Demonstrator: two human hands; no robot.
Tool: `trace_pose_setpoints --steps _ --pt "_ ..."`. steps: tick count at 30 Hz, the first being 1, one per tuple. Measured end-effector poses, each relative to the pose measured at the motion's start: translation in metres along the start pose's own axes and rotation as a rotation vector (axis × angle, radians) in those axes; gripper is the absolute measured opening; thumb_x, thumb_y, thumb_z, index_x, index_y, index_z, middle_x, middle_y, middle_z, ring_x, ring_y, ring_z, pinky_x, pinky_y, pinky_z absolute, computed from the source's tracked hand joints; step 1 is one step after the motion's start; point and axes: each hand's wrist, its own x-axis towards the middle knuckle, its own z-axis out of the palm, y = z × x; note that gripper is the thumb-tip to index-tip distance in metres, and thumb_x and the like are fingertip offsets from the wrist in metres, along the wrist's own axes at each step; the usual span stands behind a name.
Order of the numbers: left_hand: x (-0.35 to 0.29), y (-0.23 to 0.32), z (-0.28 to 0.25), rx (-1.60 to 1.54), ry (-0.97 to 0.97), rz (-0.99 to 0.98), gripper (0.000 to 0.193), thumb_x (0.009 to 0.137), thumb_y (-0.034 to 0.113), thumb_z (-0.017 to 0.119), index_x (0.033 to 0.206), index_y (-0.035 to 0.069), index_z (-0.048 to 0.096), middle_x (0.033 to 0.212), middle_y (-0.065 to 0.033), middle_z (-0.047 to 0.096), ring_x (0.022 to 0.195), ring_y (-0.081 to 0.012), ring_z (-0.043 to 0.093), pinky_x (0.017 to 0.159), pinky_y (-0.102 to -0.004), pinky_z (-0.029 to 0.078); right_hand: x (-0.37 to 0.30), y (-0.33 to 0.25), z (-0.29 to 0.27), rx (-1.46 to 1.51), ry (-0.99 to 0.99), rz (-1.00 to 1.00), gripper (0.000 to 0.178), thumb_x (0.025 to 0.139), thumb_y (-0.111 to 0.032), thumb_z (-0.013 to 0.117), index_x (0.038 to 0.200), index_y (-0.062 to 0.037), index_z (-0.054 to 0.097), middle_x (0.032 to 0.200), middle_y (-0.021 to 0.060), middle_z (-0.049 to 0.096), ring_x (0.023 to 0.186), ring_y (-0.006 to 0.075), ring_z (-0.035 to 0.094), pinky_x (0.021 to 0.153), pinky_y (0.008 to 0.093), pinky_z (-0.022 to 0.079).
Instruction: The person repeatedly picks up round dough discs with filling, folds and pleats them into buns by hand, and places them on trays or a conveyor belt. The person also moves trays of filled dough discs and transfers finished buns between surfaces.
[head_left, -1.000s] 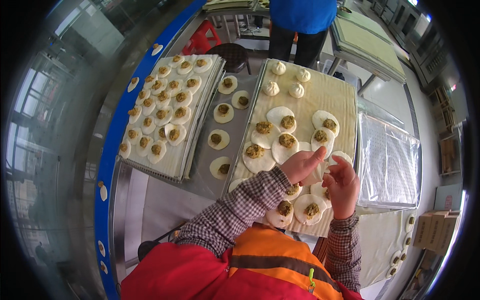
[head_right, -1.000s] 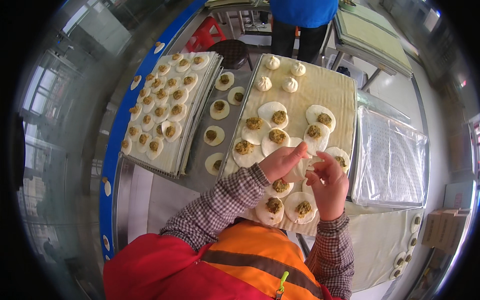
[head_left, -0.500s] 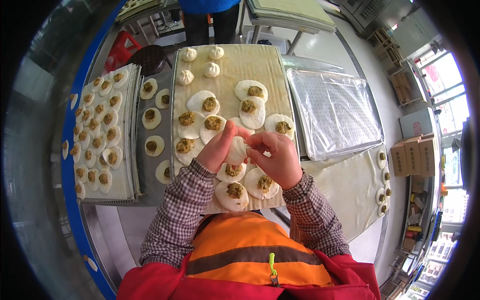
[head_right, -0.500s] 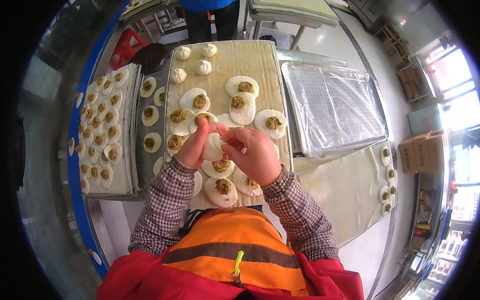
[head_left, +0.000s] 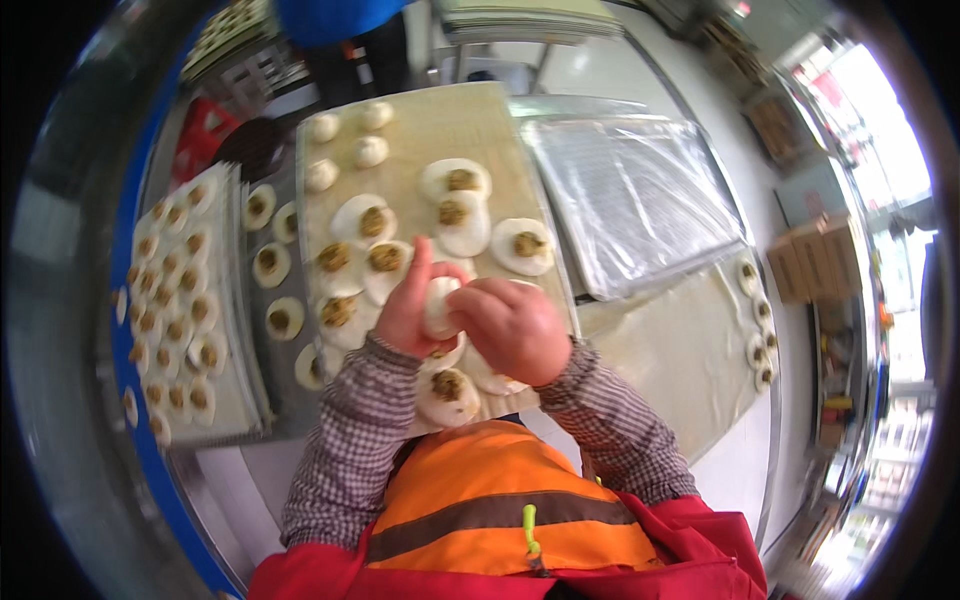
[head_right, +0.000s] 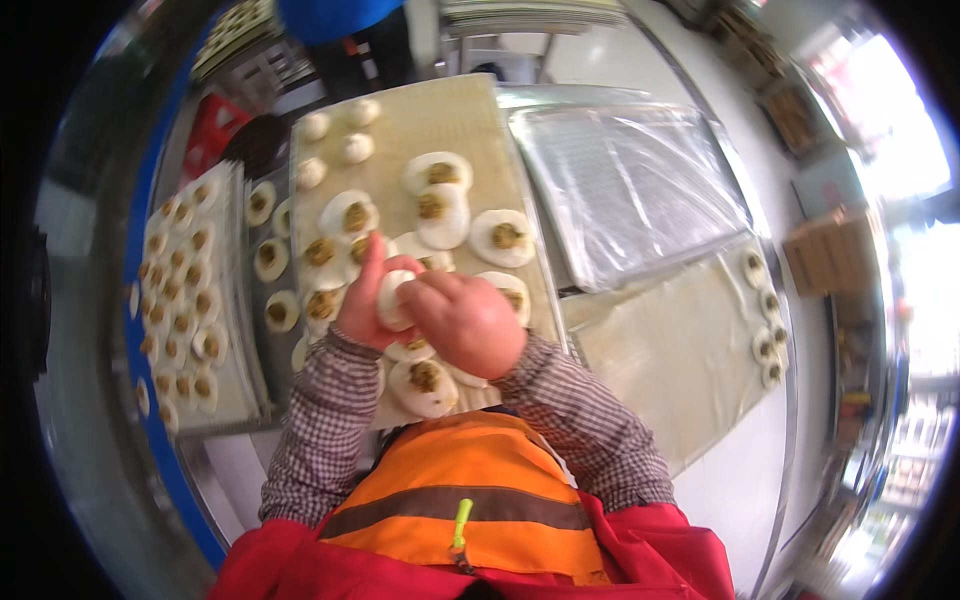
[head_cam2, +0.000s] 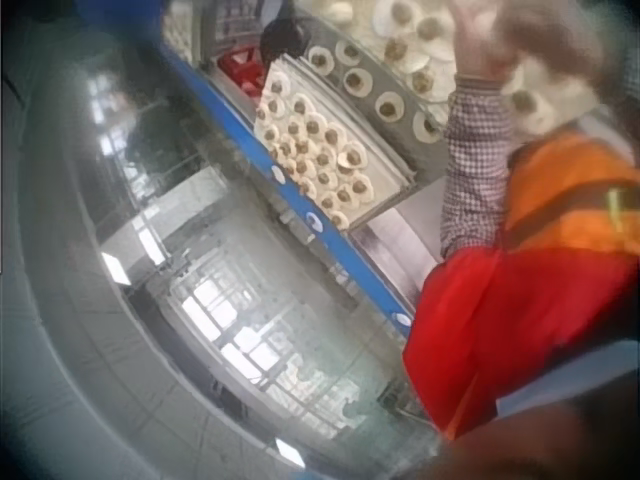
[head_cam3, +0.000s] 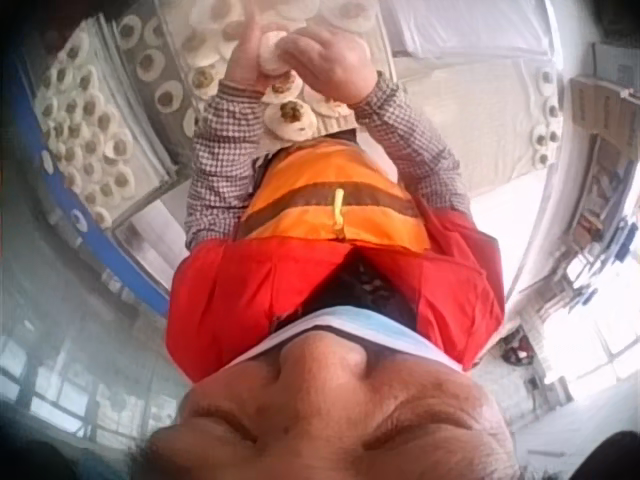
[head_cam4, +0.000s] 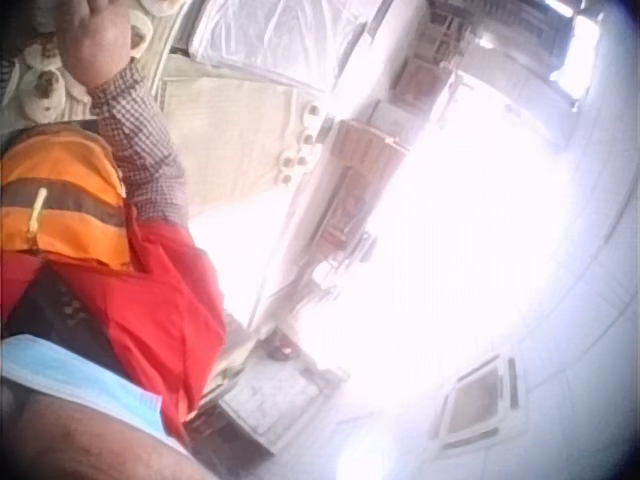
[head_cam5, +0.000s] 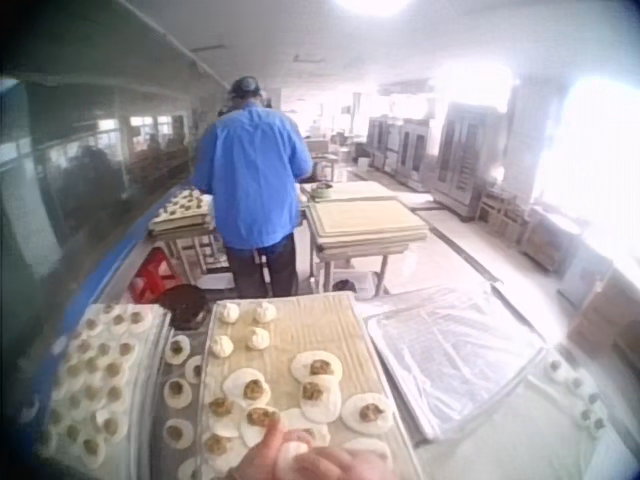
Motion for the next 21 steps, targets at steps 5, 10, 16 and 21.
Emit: trace_pose_setpoints --steps 5,10,16,21 --pt "0.021 -0.021 0.035 0.419 -0.063 0.550 0.062 0.093 0.059 0.039 0.116 0.003 0.052 0.095 -0.0061 0.060 0.090 -0.0152 0.060 0.079 -0.0296 0.050 -0.029 0.019 -0.032 0.165 0.170 0.181 0.020 0.078 -0.010 0.064 0.097 -0.0059 0.057 0.082 0.0115 0.058 0.069 0.0301 0.060 0.058 0.0391 0.049" --pt "0.060 -0.041 0.086 0.394 -0.194 0.060 0.065 0.094 0.061 0.031 0.093 0.003 0.059 0.085 -0.0083 0.063 0.084 -0.0149 0.061 0.076 -0.0283 0.051 -0.076 0.037 -0.087 0.151 0.144 0.106 0.023 0.080 -0.012 0.065 0.102 -0.0073 0.059 0.083 0.0104 0.059 0.063 0.0310 0.058 0.057 0.0387 0.048" --pt "0.080 -0.105 0.100 0.578 -0.105 0.027 0.068 0.093 0.063 0.029 0.090 0.003 0.061 0.071 -0.0075 0.062 0.055 -0.0181 0.062 0.052 -0.0278 0.053 -0.134 0.057 -0.098 0.081 0.150 0.273 0.014 0.079 -0.014 0.066 0.086 -0.0054 0.057 0.072 0.0102 0.057 0.059 0.0281 0.058 0.052 0.0366 0.047" --pt "0.069 -0.091 0.064 0.404 0.115 -0.059 0.069 0.092 0.064 0.029 0.078 0.003 0.059 0.067 -0.0097 0.061 0.054 -0.0181 0.061 0.043 -0.0297 0.051 -0.113 0.107 -0.062 0.401 0.336 0.617 0.026 0.074 -0.011 0.073 0.097 -0.0052 0.062 0.075 0.0078 0.058 0.061 0.0220 0.058 0.055 0.0321 0.048"
